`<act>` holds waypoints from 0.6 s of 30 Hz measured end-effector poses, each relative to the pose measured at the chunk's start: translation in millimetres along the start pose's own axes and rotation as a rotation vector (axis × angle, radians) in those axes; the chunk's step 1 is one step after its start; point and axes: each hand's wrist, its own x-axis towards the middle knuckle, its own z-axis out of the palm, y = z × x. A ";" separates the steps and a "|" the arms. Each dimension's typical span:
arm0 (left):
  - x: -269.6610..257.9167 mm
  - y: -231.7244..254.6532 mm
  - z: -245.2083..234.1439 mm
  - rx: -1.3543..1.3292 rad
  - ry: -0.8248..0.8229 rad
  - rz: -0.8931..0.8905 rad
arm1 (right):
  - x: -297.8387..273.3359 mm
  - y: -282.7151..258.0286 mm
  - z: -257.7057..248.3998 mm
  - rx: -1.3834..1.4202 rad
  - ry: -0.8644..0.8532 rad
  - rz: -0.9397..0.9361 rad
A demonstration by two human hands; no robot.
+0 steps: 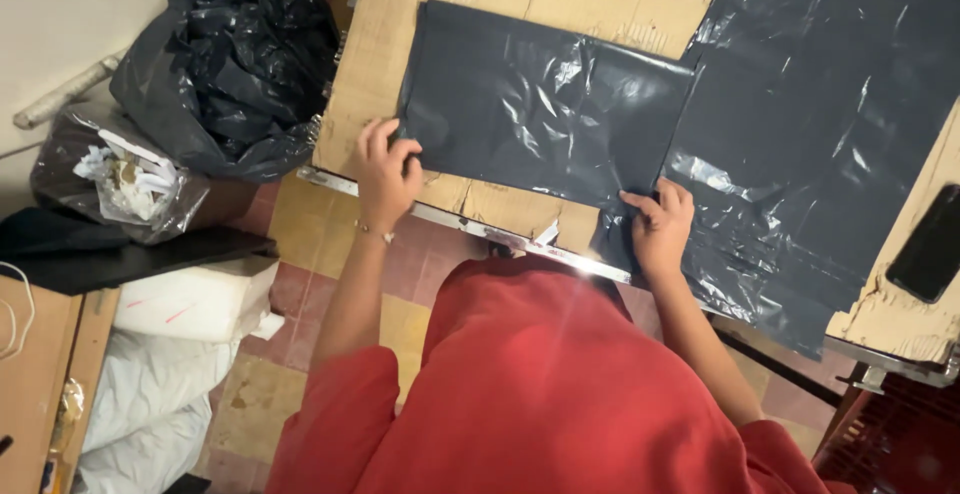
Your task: Folding plastic bags and stacking them in a crate
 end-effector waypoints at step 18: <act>29.4 122.0 -6.7 -0.205 -1.251 0.466 | -4.5 -130.1 45.3 0.251 -0.272 -0.676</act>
